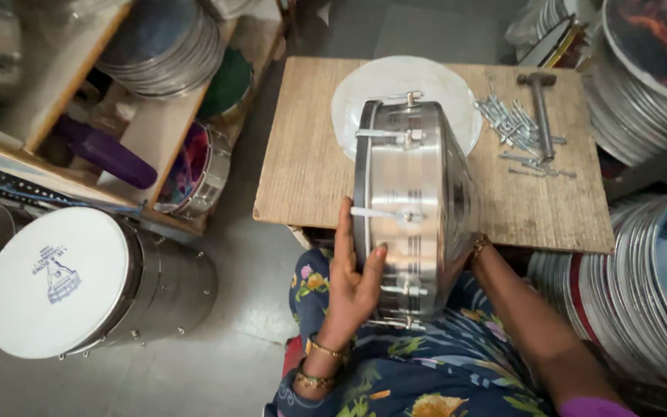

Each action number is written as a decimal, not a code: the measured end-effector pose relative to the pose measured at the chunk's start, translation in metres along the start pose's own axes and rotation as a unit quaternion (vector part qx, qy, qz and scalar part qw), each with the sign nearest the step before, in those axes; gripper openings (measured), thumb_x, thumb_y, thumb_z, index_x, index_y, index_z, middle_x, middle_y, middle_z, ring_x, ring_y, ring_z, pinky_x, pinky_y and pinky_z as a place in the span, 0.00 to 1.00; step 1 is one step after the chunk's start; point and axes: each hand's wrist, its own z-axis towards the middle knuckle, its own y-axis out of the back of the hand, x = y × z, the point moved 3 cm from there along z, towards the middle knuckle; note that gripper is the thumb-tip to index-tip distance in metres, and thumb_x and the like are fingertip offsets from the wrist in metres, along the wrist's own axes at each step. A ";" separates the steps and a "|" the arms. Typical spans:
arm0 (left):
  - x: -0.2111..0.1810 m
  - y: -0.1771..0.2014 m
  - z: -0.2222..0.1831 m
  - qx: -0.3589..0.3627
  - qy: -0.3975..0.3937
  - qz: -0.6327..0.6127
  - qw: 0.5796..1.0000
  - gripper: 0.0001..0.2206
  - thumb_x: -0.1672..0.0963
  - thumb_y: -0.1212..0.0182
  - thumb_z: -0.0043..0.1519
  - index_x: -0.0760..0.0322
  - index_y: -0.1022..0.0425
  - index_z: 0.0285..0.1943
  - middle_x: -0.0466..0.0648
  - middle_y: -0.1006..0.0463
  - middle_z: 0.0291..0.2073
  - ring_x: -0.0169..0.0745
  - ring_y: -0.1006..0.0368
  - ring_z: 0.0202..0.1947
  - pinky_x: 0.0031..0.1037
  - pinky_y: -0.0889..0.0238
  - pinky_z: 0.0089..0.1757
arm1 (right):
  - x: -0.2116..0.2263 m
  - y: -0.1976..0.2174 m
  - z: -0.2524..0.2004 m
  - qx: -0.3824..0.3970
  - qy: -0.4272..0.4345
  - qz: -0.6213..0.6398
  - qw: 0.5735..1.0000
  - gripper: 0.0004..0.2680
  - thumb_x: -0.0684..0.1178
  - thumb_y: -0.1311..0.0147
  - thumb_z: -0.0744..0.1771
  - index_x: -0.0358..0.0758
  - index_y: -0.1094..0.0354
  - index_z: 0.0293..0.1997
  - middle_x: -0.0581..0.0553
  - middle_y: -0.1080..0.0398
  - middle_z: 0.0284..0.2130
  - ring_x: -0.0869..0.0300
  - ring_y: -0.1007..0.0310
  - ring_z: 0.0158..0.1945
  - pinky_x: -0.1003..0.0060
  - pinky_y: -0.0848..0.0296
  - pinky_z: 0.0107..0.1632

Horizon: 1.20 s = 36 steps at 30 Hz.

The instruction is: The person assembles a drum by placing a head on the shell and tightening the lugs with a wrench and by hand.

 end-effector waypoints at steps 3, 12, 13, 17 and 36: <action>0.005 0.001 0.008 -0.010 0.027 -0.018 0.999 0.34 0.64 0.49 0.68 0.76 0.62 0.82 0.63 0.48 0.78 0.48 0.45 0.74 0.32 0.49 0.67 | -0.003 0.005 0.002 -0.024 0.054 -0.123 0.991 0.11 0.48 0.53 0.73 0.30 0.27 0.43 0.37 0.25 0.37 0.50 0.25 0.39 0.55 0.25 0.41; -0.013 -0.029 0.021 0.022 0.025 0.066 0.997 0.31 0.63 0.49 0.69 0.77 0.58 0.80 0.67 0.39 0.73 0.54 0.39 0.74 0.33 0.46 0.67 | -0.003 0.056 -0.018 -0.068 0.142 -0.370 0.916 0.13 0.51 0.55 0.75 0.31 0.27 0.43 0.37 0.26 0.37 0.49 0.26 0.39 0.54 0.27 0.43; -0.015 -0.031 0.025 0.016 0.024 0.087 0.996 0.30 0.63 0.48 0.69 0.77 0.57 0.79 0.67 0.38 0.73 0.54 0.38 0.73 0.33 0.44 0.66 | 0.003 0.064 -0.024 -0.080 0.160 -0.373 0.911 0.14 0.52 0.55 0.75 0.31 0.27 0.43 0.37 0.26 0.37 0.49 0.26 0.39 0.54 0.27 0.43; -0.016 -0.029 0.044 -0.005 0.002 0.093 0.996 0.30 0.63 0.49 0.70 0.78 0.57 0.80 0.70 0.40 0.74 0.56 0.39 0.73 0.33 0.45 0.67 | 0.039 0.103 -0.046 -0.145 0.251 -0.328 0.899 0.15 0.53 0.55 0.76 0.32 0.27 0.43 0.37 0.26 0.37 0.49 0.27 0.40 0.54 0.29 0.44; -0.027 -0.057 0.070 -0.021 -0.034 0.162 0.986 0.30 0.64 0.52 0.69 0.75 0.61 0.80 0.78 0.39 0.70 0.69 0.32 0.67 0.39 0.38 0.62 | 0.276 0.095 -0.195 0.051 0.282 0.149 0.946 0.14 0.40 0.58 0.75 0.40 0.57 0.69 0.32 0.27 0.36 0.55 0.25 0.33 0.64 0.22 0.41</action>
